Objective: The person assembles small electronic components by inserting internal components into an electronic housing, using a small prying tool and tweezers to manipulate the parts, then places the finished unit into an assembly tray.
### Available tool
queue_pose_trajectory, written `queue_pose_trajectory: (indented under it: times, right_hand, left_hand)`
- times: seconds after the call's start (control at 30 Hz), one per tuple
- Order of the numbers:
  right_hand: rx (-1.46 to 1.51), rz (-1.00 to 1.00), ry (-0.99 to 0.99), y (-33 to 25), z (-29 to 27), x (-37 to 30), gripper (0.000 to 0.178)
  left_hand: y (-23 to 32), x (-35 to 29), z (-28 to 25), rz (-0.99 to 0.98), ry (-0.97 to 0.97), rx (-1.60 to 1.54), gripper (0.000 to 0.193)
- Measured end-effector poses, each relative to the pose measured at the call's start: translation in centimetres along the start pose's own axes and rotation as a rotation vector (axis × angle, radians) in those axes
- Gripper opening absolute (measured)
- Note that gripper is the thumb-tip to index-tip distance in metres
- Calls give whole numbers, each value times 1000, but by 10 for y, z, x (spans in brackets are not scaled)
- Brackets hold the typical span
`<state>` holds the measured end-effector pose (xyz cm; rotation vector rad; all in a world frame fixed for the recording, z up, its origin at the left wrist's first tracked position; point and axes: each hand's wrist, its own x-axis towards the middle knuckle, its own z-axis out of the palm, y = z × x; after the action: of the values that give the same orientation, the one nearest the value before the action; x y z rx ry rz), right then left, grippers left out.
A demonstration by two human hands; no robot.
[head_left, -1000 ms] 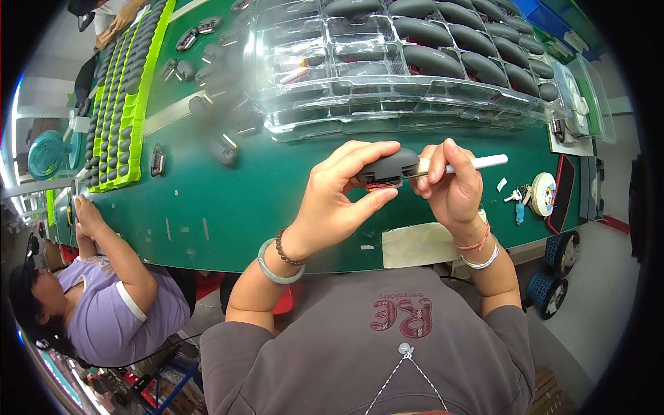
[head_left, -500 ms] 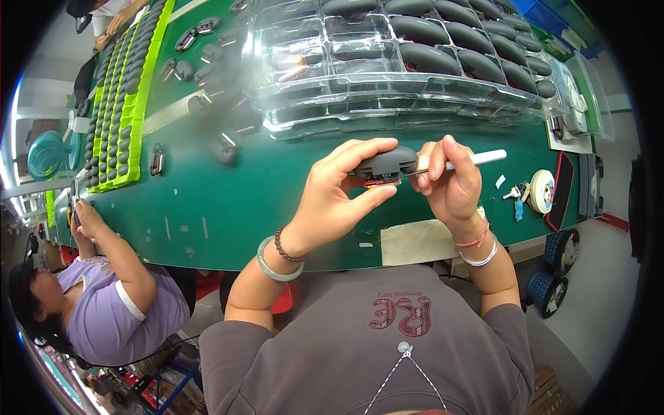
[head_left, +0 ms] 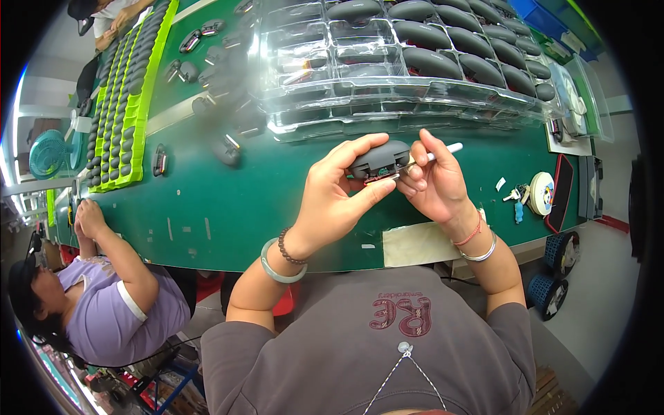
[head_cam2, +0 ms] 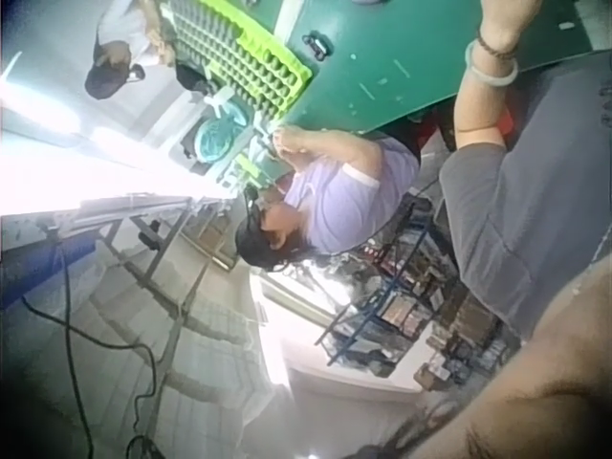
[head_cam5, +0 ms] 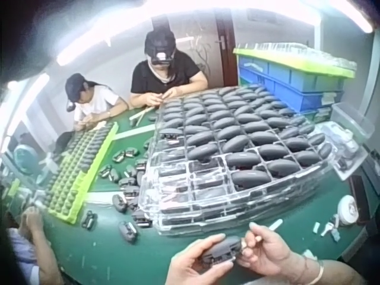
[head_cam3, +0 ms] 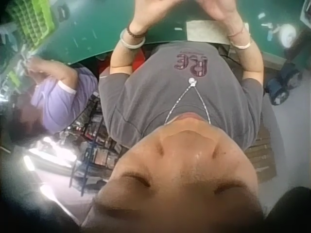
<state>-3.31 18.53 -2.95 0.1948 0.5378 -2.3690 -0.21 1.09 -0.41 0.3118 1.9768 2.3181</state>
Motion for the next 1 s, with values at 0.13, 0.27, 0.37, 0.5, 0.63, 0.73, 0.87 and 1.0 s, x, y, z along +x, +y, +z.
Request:
queue_pose_trajectory:
  times: [0.13,0.27,0.37,0.5,0.63,0.73,0.87,1.0]
  right_hand:
    - [-190,-177,55,0,13,-4,42]
    - [-290,-314,56,-6,11,-4,44]
    - [-297,-294,39,-7,12,-3,44]
    - [-297,-268,64,-4,17,-3,43]
    - [-281,-303,95,-8,12,-6,43]
    - [-301,-299,80,-8,18,-10,43]
    - [-335,-284,86,-8,20,-10,43]
    - [-368,-329,103,-11,22,-9,43]
  left_hand:
    - [5,1,-4,-60,40,-16,45]
    - [7,4,-9,-70,48,-14,45]
    - [9,4,-11,-62,65,-51,45]
    - [19,-2,-16,-106,62,-22,44]
    - [64,-10,-43,-31,-194,258,46]
    - [87,-10,-87,159,60,370,44]
    - [78,52,-203,11,438,668,44]
    - [33,120,-330,-81,498,1136,45]
